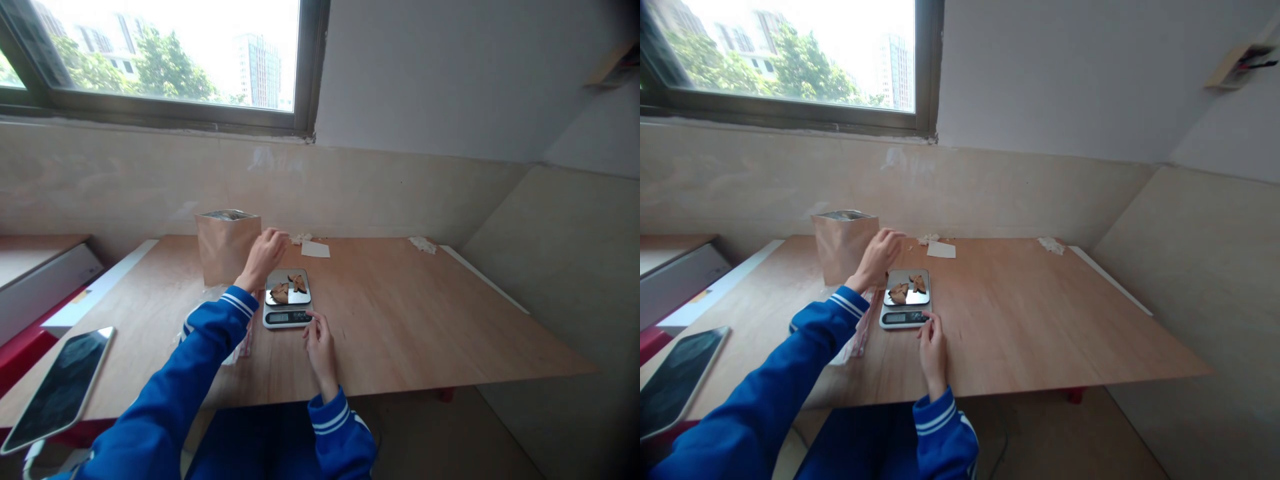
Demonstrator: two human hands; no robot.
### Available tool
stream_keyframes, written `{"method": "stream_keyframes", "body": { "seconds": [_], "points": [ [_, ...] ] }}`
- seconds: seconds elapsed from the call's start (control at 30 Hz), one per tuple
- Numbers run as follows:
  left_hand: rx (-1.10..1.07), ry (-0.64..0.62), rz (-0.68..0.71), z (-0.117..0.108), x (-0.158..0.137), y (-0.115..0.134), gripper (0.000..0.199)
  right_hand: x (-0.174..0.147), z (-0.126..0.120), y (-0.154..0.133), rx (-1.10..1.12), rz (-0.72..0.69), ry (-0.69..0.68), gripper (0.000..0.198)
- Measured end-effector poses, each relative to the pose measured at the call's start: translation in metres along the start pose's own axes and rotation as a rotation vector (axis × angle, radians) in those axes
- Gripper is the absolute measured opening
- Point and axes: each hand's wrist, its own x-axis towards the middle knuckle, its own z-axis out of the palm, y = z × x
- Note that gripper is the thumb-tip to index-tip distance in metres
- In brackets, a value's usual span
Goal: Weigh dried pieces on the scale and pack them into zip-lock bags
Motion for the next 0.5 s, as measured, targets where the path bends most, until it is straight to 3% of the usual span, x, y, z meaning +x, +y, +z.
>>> {"method": "stream_keyframes", "body": {
  "seconds": [0.1, 0.2, 0.27, 0.37, 0.5],
  "points": [
    [0.119, 0.346, -0.151, -0.035, 0.014, -0.011, 0.03, 0.0, 0.0, 0.0, -0.005, 0.013, -0.005, 0.038],
    [0.241, 0.402, -0.297, -0.057, 0.021, -0.034, 0.032, 0.0, 0.001, -0.001, -0.003, 0.019, 0.0, 0.039],
    [0.298, 0.295, -0.355, -0.067, 0.021, -0.051, 0.032, -0.001, 0.0, -0.002, 0.0, 0.013, 0.0, 0.04],
    [0.343, 0.013, -0.276, -0.083, 0.018, -0.07, 0.041, -0.001, 0.0, -0.004, 0.006, 0.01, -0.01, 0.041],
    [0.322, -0.216, -0.265, -0.111, 0.022, -0.086, 0.04, -0.001, -0.001, -0.004, 0.01, 0.014, -0.014, 0.042]
  ]
}}
